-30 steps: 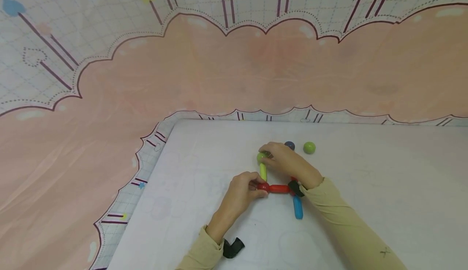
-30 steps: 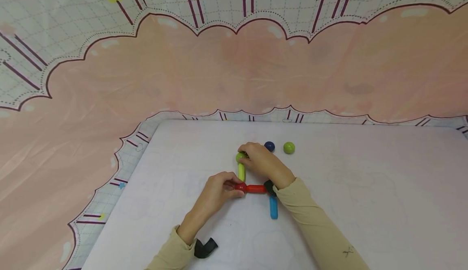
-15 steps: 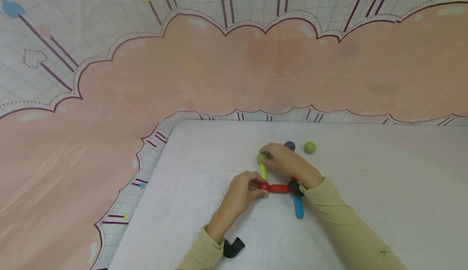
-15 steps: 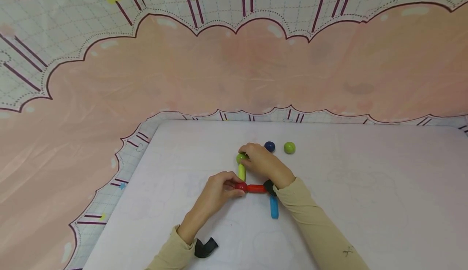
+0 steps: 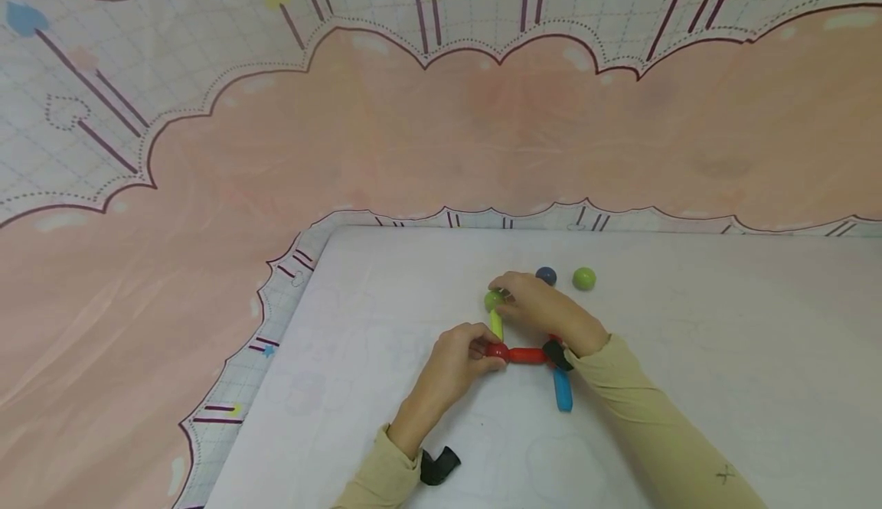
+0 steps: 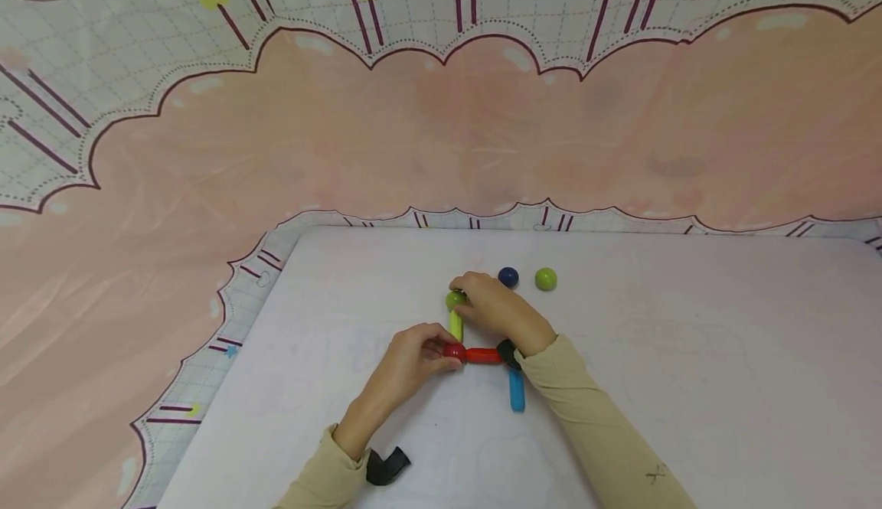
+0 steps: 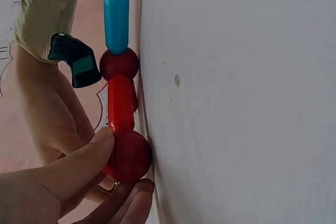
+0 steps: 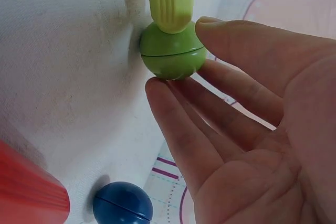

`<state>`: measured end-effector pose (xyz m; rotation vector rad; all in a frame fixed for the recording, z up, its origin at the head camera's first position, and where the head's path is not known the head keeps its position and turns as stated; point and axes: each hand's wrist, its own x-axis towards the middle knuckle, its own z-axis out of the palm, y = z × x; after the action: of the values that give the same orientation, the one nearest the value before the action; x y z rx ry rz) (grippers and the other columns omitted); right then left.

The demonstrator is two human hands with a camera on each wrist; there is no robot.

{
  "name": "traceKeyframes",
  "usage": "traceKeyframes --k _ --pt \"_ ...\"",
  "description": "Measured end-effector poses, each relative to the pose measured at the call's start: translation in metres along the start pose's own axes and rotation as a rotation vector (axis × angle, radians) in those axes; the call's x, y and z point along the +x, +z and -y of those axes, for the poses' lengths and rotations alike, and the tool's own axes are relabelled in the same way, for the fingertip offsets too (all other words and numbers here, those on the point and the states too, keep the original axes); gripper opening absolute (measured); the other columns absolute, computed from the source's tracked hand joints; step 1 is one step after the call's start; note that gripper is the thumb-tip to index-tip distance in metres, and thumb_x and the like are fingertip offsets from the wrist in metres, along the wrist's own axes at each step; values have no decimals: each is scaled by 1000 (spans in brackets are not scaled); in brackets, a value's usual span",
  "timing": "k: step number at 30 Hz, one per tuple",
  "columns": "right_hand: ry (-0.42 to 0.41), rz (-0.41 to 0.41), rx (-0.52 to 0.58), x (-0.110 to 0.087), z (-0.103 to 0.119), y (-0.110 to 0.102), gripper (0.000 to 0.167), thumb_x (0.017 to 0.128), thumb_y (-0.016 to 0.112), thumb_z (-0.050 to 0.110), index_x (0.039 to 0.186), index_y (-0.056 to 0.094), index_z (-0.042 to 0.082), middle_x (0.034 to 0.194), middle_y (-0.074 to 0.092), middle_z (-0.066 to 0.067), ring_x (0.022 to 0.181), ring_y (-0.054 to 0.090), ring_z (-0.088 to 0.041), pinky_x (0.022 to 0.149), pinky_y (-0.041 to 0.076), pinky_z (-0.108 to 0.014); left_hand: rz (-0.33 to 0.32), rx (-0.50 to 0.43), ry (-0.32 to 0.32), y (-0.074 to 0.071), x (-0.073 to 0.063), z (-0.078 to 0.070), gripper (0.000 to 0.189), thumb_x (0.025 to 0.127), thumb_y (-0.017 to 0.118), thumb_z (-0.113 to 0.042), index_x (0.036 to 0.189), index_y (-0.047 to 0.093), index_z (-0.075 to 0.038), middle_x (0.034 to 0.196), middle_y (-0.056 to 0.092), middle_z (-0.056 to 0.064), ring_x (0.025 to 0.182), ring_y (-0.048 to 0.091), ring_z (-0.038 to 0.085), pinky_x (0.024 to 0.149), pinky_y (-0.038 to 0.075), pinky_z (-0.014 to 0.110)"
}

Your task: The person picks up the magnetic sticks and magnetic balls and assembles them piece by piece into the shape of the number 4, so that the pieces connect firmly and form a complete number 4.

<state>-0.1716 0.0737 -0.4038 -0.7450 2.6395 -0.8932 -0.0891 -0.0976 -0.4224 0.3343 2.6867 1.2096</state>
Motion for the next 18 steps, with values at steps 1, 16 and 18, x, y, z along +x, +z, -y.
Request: traceKeyframes --k 1,16,18 --pt "1 -1 -1 0 0 0 38 92 70 7 127 62 -2 122 66 -16 111 64 -29 99 52 -43 -1 7 3 0 0 0 26 78 85 -14 100 73 -11 92 70 -1 79 65 8 75 56 22" --pt "-55 -54 1 -8 -7 -8 35 94 68 13 125 63 -2 121 65 -15 108 65 -29 96 54 -43 -5 136 26 -3 -1 -6 23 80 84 -19 100 74 -14 88 65 -5 82 58 13 73 48 24" --pt "-53 -63 -4 -10 -8 -9 34 94 67 13 125 64 -1 122 65 -14 108 65 -29 96 54 -43 -14 149 30 -3 -1 -8 23 80 84 -19 100 74 -14 88 65 -4 83 58 14 75 50 25"
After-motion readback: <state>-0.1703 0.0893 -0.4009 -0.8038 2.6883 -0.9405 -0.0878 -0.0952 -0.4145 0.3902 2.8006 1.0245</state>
